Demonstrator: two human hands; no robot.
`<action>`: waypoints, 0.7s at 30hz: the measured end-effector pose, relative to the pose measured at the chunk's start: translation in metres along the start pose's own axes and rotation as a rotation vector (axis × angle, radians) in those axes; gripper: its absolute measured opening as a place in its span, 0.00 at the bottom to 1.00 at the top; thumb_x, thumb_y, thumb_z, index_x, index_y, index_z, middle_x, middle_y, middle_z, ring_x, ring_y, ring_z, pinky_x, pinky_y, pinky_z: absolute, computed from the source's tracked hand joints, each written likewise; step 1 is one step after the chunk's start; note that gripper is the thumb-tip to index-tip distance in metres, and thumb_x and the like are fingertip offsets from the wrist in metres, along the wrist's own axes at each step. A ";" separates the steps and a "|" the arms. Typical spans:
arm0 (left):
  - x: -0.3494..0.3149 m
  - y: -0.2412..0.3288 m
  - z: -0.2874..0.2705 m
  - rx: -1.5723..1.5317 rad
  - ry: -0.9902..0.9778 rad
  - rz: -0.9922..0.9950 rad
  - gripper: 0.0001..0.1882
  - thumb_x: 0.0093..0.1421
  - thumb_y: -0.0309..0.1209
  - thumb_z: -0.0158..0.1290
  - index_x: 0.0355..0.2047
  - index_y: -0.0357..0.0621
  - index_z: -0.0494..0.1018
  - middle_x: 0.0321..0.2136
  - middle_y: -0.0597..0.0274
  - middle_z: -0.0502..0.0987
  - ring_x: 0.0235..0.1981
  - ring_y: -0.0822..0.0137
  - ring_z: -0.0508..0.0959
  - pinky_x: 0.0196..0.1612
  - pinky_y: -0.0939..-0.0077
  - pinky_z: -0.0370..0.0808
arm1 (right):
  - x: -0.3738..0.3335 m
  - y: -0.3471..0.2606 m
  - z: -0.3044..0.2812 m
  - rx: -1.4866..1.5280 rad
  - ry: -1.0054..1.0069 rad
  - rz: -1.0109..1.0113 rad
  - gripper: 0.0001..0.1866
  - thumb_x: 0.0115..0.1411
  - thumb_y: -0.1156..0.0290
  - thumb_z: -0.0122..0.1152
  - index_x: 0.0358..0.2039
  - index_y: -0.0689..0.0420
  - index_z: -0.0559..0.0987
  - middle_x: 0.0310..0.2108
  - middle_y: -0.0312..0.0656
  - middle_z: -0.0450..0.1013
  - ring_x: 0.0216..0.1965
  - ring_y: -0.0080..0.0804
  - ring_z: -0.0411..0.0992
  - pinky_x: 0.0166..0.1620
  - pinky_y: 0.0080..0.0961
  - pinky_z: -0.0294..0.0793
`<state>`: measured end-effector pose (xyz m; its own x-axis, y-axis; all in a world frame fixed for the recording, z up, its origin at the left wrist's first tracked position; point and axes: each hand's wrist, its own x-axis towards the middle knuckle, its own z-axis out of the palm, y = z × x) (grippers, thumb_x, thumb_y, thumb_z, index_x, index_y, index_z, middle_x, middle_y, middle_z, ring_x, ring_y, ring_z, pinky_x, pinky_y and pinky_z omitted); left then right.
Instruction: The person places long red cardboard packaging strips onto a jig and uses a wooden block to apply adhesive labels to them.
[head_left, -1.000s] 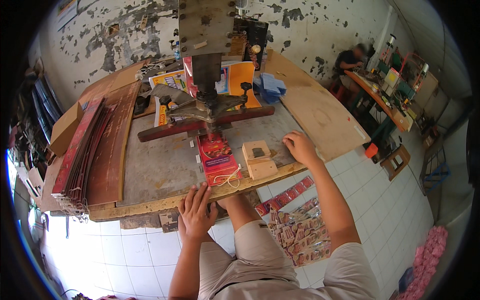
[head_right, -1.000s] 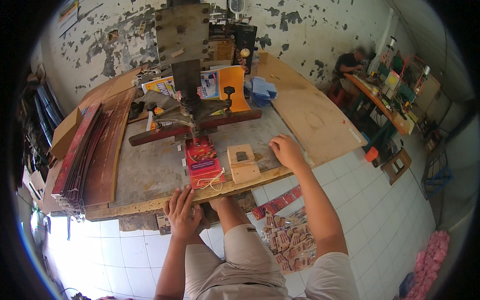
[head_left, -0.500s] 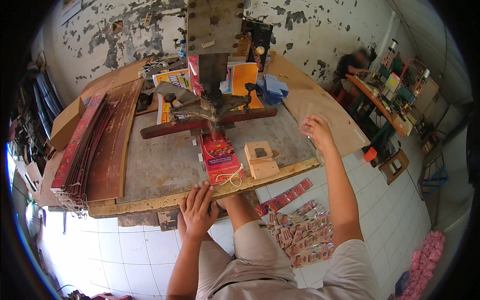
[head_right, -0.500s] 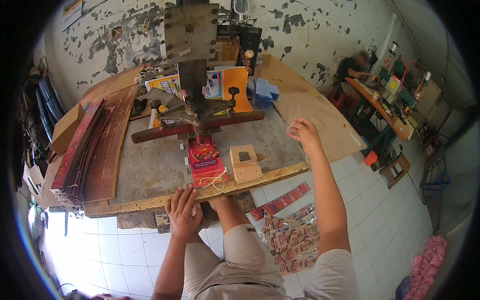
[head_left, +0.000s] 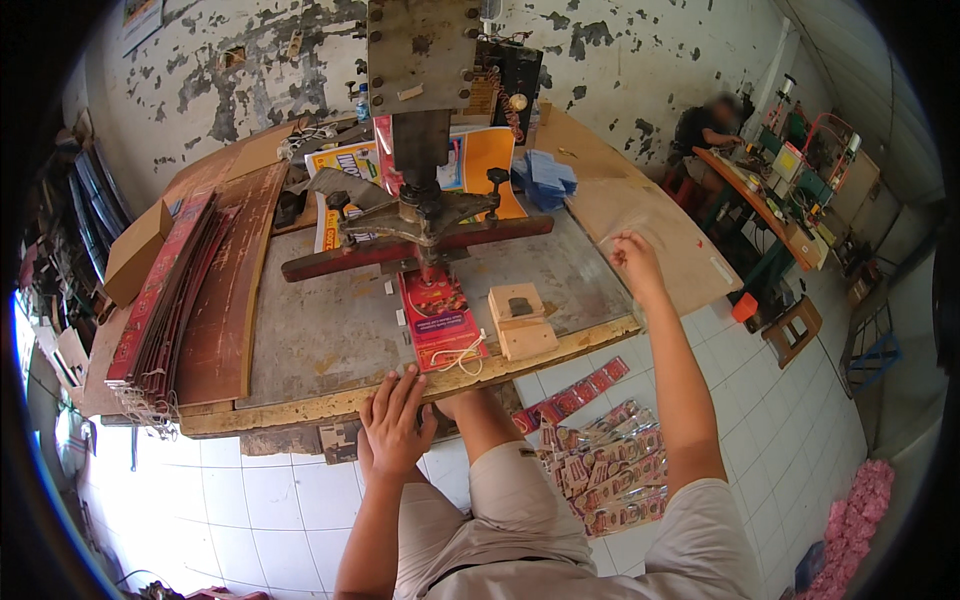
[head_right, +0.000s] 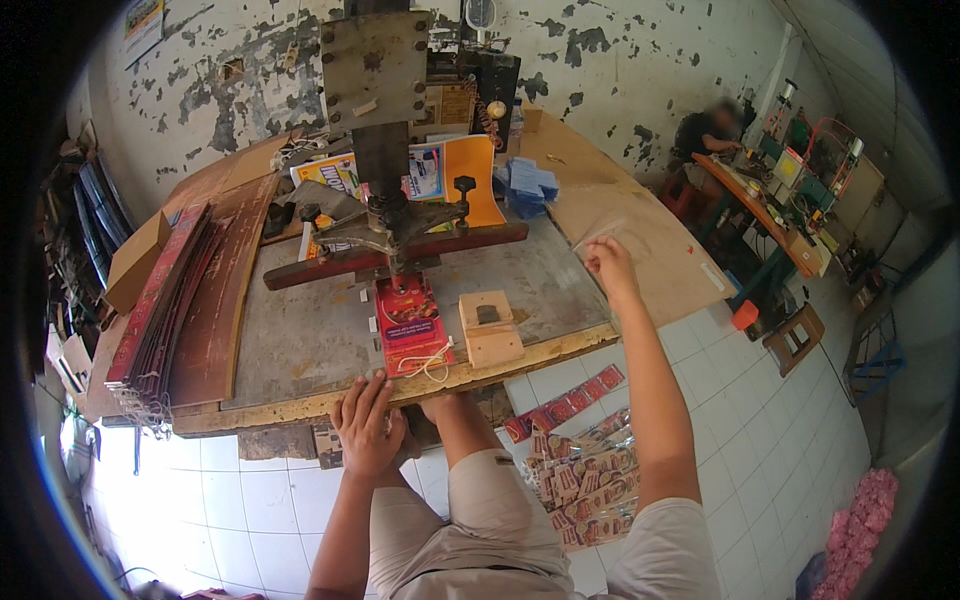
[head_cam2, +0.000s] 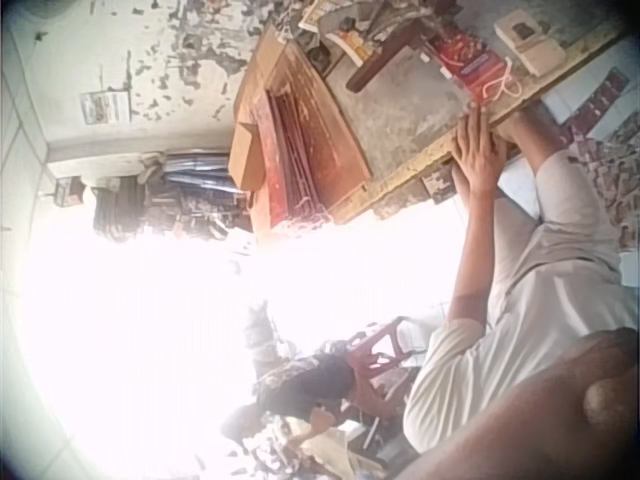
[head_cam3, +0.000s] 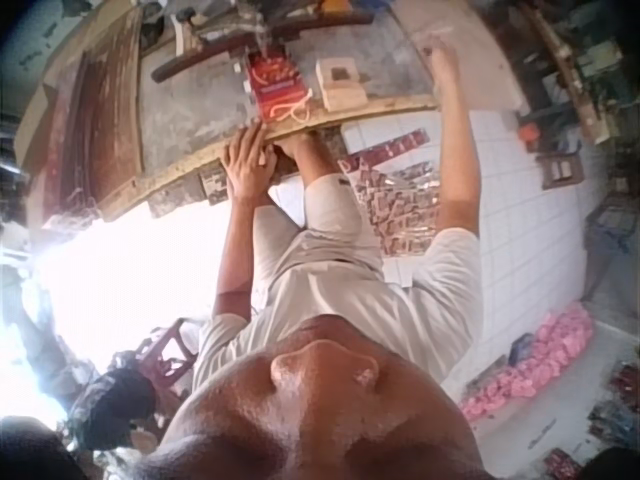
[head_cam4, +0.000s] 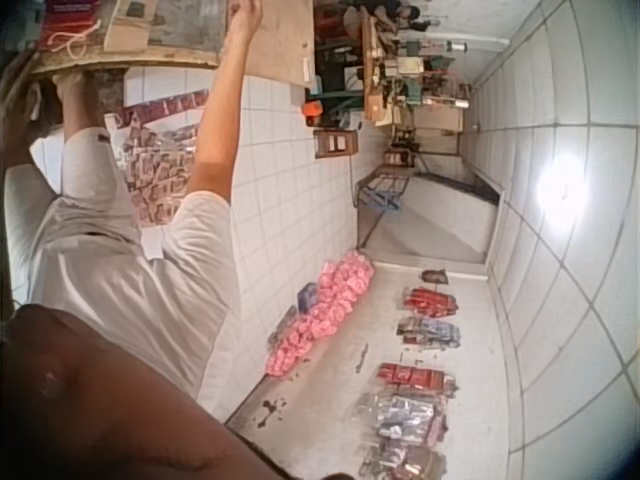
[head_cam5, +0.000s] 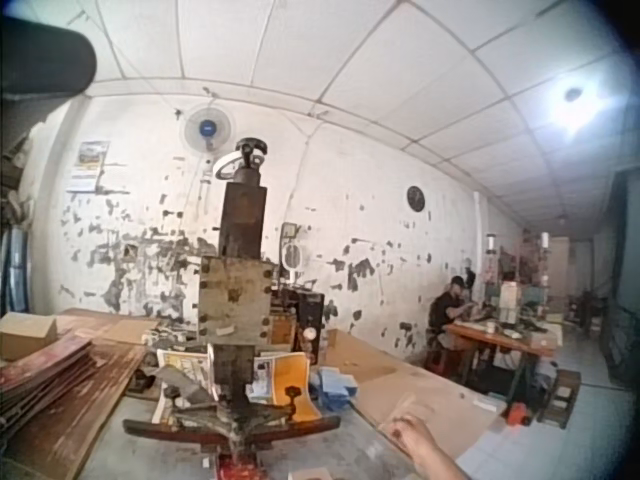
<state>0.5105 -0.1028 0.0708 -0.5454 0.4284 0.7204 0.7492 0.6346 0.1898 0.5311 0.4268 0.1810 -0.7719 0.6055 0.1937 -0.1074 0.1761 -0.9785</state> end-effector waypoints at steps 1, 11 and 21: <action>0.000 0.001 0.001 0.008 0.000 -0.002 0.27 0.61 0.34 0.62 0.62 0.51 0.80 0.66 0.66 0.78 0.69 0.58 0.73 0.69 0.57 0.61 | 0.003 0.001 -0.003 0.155 0.030 -0.055 0.08 0.70 0.70 0.60 0.46 0.59 0.78 0.39 0.38 0.78 0.33 0.28 0.78 0.47 0.26 0.82; -0.002 -0.001 -0.001 0.013 0.012 -0.003 0.28 0.59 0.33 0.62 0.62 0.50 0.80 0.67 0.66 0.78 0.68 0.57 0.74 0.69 0.55 0.61 | -0.003 0.008 -0.044 -1.144 0.214 -0.119 0.23 0.61 0.69 0.71 0.57 0.58 0.78 0.49 0.56 0.82 0.53 0.61 0.80 0.55 0.50 0.80; 0.000 0.002 0.001 0.013 0.005 0.001 0.27 0.60 0.34 0.62 0.61 0.51 0.81 0.67 0.67 0.78 0.68 0.59 0.74 0.67 0.58 0.63 | -0.027 0.012 -0.047 -1.147 0.353 -0.631 0.37 0.62 0.59 0.75 0.68 0.59 0.74 0.64 0.57 0.71 0.67 0.55 0.67 0.70 0.50 0.65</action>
<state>0.5118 -0.1004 0.0706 -0.5425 0.4257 0.7242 0.7447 0.6426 0.1802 0.5796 0.4488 0.1677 -0.5663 0.3166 0.7610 0.3322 0.9326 -0.1409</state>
